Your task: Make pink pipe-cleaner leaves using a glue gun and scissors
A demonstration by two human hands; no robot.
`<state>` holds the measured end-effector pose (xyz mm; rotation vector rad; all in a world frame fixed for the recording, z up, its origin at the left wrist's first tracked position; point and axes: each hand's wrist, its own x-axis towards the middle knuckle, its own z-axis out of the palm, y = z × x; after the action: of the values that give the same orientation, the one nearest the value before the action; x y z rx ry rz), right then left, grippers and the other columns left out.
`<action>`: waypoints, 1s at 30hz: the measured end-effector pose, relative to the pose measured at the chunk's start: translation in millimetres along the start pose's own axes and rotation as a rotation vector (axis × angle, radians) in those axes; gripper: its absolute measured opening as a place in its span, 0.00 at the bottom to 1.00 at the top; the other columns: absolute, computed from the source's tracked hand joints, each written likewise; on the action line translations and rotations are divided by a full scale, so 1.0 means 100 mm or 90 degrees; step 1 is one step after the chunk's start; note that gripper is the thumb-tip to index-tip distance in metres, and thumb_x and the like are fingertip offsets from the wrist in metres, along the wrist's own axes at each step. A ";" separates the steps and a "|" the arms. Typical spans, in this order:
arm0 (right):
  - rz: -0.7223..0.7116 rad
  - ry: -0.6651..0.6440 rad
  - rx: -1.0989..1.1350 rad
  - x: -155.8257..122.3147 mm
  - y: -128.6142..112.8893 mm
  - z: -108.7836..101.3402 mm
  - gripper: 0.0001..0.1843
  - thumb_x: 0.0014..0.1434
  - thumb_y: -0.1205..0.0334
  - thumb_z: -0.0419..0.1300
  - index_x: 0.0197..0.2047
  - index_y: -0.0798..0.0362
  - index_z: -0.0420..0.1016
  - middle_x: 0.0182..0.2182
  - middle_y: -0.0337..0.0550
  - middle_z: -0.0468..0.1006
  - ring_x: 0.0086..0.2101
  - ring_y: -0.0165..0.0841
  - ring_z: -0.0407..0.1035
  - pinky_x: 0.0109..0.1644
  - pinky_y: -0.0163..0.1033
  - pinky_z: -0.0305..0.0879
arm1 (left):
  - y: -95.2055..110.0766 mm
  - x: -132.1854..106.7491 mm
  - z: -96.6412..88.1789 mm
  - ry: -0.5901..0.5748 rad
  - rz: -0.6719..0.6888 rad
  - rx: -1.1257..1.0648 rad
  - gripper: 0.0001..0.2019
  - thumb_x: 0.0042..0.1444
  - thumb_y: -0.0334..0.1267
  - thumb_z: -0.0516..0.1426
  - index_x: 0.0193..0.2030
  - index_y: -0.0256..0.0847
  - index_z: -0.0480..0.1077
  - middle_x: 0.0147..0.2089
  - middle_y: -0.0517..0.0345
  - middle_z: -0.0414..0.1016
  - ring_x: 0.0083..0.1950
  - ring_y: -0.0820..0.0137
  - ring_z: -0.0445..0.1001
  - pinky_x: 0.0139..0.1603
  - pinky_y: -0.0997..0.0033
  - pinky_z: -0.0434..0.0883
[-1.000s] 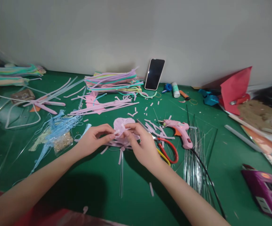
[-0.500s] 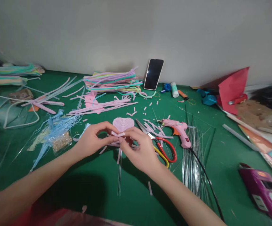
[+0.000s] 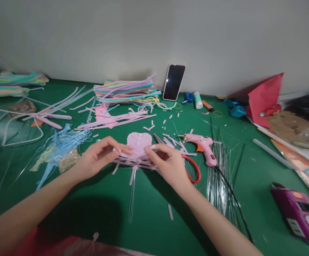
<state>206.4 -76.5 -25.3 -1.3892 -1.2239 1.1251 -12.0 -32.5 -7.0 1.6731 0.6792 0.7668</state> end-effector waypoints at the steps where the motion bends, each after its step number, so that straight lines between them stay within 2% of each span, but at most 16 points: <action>1: 0.010 0.005 0.000 0.00 0.04 -0.04 0.13 0.52 0.51 0.65 0.32 0.53 0.78 0.22 0.40 0.77 0.23 0.31 0.71 0.27 0.34 0.67 | -0.02 -0.02 -0.03 -0.013 -0.021 -0.043 0.04 0.64 0.37 0.52 0.40 0.41 0.64 0.41 0.52 0.78 0.49 0.65 0.75 0.52 0.61 0.69; 4: 0.047 -0.016 -0.003 -0.02 0.11 -0.16 0.13 0.49 0.51 0.67 0.31 0.52 0.77 0.23 0.40 0.77 0.24 0.31 0.72 0.26 0.33 0.68 | -0.09 -0.07 -0.09 -0.009 -0.068 -0.107 0.04 0.65 0.38 0.51 0.39 0.41 0.62 0.34 0.56 0.77 0.46 0.65 0.76 0.50 0.61 0.70; 6: 0.061 -0.046 -0.014 -0.04 0.13 -0.23 0.13 0.47 0.51 0.68 0.30 0.52 0.77 0.24 0.40 0.78 0.25 0.31 0.72 0.27 0.34 0.70 | -0.12 -0.09 -0.12 0.009 -0.085 -0.077 0.05 0.65 0.39 0.51 0.39 0.40 0.62 0.32 0.58 0.76 0.42 0.67 0.76 0.46 0.64 0.71; 8: 0.058 -0.076 -0.028 -0.05 0.12 -0.29 0.14 0.47 0.51 0.69 0.29 0.53 0.76 0.26 0.41 0.78 0.26 0.31 0.73 0.29 0.36 0.72 | -0.11 -0.09 -0.13 0.012 -0.093 -0.004 0.07 0.65 0.40 0.50 0.40 0.40 0.64 0.32 0.59 0.74 0.38 0.70 0.75 0.42 0.68 0.71; 11: 0.018 -0.108 -0.079 -0.05 0.09 -0.33 0.13 0.49 0.51 0.67 0.30 0.53 0.76 0.26 0.42 0.78 0.26 0.32 0.72 0.30 0.37 0.72 | -0.01 -0.07 -0.10 -0.020 -0.073 0.172 0.09 0.63 0.42 0.52 0.43 0.40 0.68 0.35 0.58 0.73 0.36 0.71 0.73 0.36 0.72 0.69; 14: -0.039 -0.133 -0.137 -0.03 0.06 -0.31 0.11 0.53 0.53 0.64 0.32 0.53 0.76 0.28 0.42 0.78 0.28 0.32 0.72 0.32 0.37 0.70 | 0.14 0.00 -0.06 -0.041 0.000 0.348 0.10 0.62 0.42 0.53 0.43 0.41 0.72 0.41 0.56 0.74 0.39 0.70 0.72 0.39 0.73 0.67; 17: -0.070 -0.152 -0.149 0.00 0.03 -0.28 0.08 0.55 0.56 0.63 0.33 0.52 0.75 0.31 0.41 0.78 0.31 0.32 0.72 0.36 0.37 0.69 | 0.22 0.18 -0.06 -0.039 0.006 0.401 0.14 0.65 0.44 0.49 0.45 0.41 0.72 0.41 0.56 0.74 0.40 0.70 0.72 0.41 0.72 0.66; 19: -0.073 -0.161 -0.148 0.01 0.02 -0.25 0.07 0.56 0.56 0.62 0.34 0.51 0.74 0.31 0.40 0.77 0.32 0.31 0.71 0.37 0.37 0.68 | 0.17 0.33 -0.07 -0.107 -0.023 0.368 0.15 0.62 0.47 0.51 0.46 0.41 0.74 0.43 0.56 0.76 0.41 0.69 0.72 0.41 0.72 0.66; 21: -0.067 -0.169 -0.146 0.02 0.02 -0.22 0.07 0.57 0.57 0.62 0.34 0.51 0.74 0.32 0.39 0.77 0.32 0.31 0.71 0.37 0.36 0.68 | 0.06 0.48 -0.07 -0.247 -0.065 0.267 0.16 0.59 0.47 0.56 0.50 0.43 0.73 0.47 0.55 0.76 0.43 0.68 0.73 0.40 0.73 0.66; 23: -0.065 -0.175 -0.141 0.03 0.01 -0.20 0.06 0.57 0.58 0.61 0.35 0.51 0.74 0.32 0.39 0.77 0.33 0.31 0.71 0.38 0.36 0.67 | -0.06 0.57 -0.06 -0.310 -0.092 0.176 0.16 0.57 0.46 0.58 0.49 0.41 0.74 0.41 0.56 0.77 0.39 0.69 0.73 0.37 0.73 0.66; 26: -0.080 -0.174 -0.153 0.04 -0.01 -0.17 0.05 0.58 0.59 0.61 0.35 0.50 0.75 0.32 0.38 0.78 0.33 0.31 0.71 0.38 0.35 0.67 | -0.19 0.60 -0.01 -0.287 -0.146 0.088 0.14 0.54 0.45 0.61 0.42 0.38 0.75 0.36 0.56 0.76 0.37 0.69 0.72 0.37 0.73 0.66; 30: -0.117 -0.148 -0.226 0.05 -0.06 -0.15 0.04 0.57 0.60 0.61 0.33 0.50 0.75 0.32 0.38 0.79 0.33 0.32 0.71 0.37 0.35 0.65 | -0.18 0.54 0.05 -0.272 -0.166 -0.015 0.08 0.51 0.38 0.63 0.36 0.37 0.73 0.34 0.58 0.74 0.36 0.72 0.72 0.40 0.71 0.68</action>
<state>221.3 -72.5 -17.8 -1.3931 -1.7490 0.9922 25.0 10.3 -17.7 1.6169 0.5642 0.2194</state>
